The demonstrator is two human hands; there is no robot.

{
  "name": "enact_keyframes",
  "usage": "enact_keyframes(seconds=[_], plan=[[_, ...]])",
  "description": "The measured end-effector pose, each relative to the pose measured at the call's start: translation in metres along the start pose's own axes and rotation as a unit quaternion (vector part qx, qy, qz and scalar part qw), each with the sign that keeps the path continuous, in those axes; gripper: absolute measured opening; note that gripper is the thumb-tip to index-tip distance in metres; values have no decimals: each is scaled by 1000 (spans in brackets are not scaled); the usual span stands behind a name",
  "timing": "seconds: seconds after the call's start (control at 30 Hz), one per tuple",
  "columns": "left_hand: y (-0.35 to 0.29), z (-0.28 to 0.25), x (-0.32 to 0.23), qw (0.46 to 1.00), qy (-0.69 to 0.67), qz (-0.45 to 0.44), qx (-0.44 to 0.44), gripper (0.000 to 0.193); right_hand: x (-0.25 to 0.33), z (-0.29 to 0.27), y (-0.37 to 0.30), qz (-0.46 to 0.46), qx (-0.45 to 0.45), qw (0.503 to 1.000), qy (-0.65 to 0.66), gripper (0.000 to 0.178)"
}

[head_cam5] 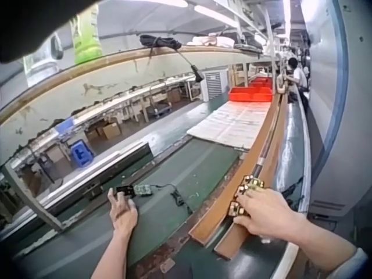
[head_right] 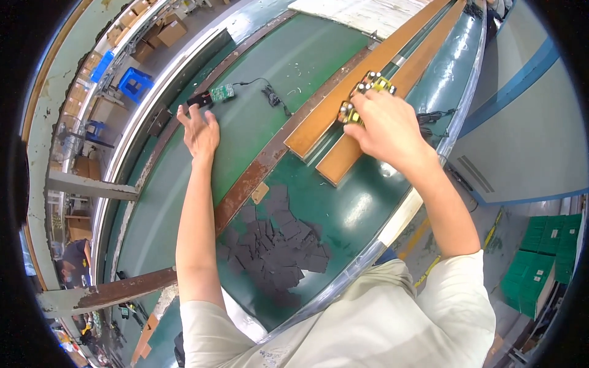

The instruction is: Assembling and inspecting small electronic devices on an assembly line.

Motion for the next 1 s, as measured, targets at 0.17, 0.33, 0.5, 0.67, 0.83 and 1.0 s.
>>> enact_keyframes(seconds=[0.17,0.33,0.5,0.67,0.83,1.0], plan=[[3,12,3,998,-43,-42,8,34,44,21,9,-44,61,996,39,32],[-2,11,16,977,-156,-89,-118,28,135,138,-3,-174,251,948,86,21],[2,40,82,976,-194,-92,-50,29,182,167,13,-216,233,937,146,13],[-18,45,73,917,-345,-196,44,29,148,189,14,-179,322,900,232,17],[-35,32,80,763,-571,-281,117,28,131,169,41,-165,169,909,342,16],[-46,-8,7,668,-658,-256,237,47,109,122,59,-120,62,907,399,12]])
Point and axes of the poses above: each hand's wrist, its own y-axis towards the middle knuckle, its own z-axis out of the palm, x = y × z, the point moved 7 cm from there along y, towards the middle knuckle, and after that the axes turned 11 degrees about y, right-handed, at the moved point
